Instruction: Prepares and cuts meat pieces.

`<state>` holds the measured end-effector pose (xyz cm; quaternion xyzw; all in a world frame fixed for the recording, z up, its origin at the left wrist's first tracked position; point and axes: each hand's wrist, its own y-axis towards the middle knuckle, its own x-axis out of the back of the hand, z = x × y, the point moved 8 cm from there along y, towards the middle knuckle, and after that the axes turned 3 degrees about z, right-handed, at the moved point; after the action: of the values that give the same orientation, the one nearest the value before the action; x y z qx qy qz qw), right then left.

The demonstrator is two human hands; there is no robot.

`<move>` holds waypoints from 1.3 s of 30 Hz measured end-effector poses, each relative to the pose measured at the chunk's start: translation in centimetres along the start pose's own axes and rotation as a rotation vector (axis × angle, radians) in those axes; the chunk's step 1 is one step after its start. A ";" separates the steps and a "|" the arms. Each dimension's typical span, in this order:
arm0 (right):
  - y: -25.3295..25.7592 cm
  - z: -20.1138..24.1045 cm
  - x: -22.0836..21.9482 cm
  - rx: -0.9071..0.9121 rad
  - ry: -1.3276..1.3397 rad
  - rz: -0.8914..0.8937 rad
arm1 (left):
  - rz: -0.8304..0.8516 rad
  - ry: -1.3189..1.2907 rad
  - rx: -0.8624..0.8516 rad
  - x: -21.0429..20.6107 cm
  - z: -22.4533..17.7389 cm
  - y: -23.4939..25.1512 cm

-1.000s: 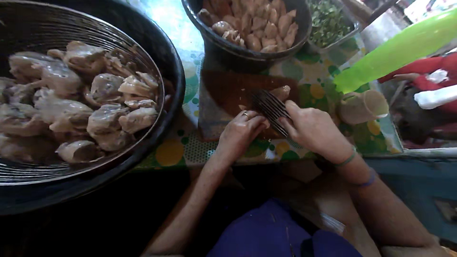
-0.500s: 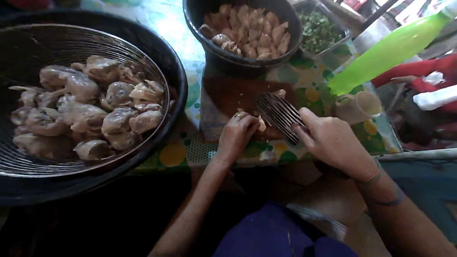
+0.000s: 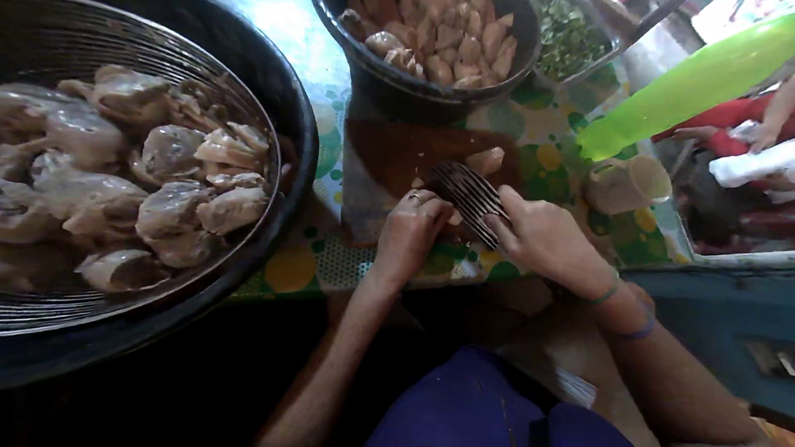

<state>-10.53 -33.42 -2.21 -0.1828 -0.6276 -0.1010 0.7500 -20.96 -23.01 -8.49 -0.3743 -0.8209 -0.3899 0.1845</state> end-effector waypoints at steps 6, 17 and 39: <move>0.2 -0.6 -0.6 -0.025 0.093 0.042 | -0.005 0.024 0.060 0.3 0.1 -0.1; -3.9 1.6 2.5 0.145 -0.081 -0.249 | -0.049 0.005 0.087 1.2 0.3 -0.6; -2.5 2.3 1.1 0.151 -0.087 -0.186 | -0.035 -0.018 0.134 3.7 -0.5 0.8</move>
<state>-13.32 -34.66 -0.42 -0.0711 -0.6795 -0.1146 0.7211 -22.75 -21.32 -5.57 -0.3500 -0.8532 -0.3341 0.1949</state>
